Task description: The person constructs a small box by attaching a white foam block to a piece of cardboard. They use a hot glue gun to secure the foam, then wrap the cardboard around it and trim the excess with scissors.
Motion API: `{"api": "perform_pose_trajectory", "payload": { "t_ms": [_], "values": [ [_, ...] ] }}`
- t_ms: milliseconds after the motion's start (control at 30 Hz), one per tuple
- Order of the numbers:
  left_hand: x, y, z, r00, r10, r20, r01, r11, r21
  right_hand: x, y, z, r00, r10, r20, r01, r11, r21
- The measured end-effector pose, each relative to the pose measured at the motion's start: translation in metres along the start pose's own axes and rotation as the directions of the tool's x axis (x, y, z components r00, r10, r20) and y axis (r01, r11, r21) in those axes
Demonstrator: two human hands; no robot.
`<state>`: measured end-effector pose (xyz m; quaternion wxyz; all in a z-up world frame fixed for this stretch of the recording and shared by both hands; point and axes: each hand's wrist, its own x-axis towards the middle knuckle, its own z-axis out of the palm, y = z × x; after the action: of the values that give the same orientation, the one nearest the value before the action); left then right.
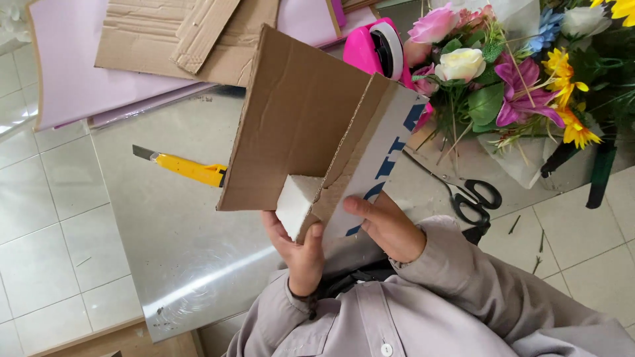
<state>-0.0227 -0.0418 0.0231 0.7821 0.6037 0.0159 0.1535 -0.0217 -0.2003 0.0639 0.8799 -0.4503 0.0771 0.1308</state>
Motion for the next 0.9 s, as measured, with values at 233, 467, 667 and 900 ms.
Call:
{"api": "perform_pose_trajectory", "payload": {
  "t_ms": [233,467,667,900],
  "values": [
    [0.063,0.062,-0.070,0.975,-0.081,0.206,0.052,0.988,0.142,-0.024,-0.026,-0.088,0.892,-0.451,0.021,0.075,0.104,-0.992],
    [0.215,0.123,-0.093,0.392,-0.806,0.443,0.134,0.526,0.840,-0.066,0.014,-0.185,0.842,-0.537,0.048,-0.311,-0.555,-0.771],
    [0.233,0.092,-0.049,0.173,-0.961,0.217,-0.130,0.196,0.972,-0.059,0.016,-0.203,0.830,-0.543,0.125,-0.292,-0.615,-0.732],
    [0.179,0.047,-0.084,0.323,-0.824,0.465,0.275,0.552,0.787,-0.057,-0.046,-0.138,0.911,-0.011,-0.413,-0.413,0.014,-0.911]
  ]
}}
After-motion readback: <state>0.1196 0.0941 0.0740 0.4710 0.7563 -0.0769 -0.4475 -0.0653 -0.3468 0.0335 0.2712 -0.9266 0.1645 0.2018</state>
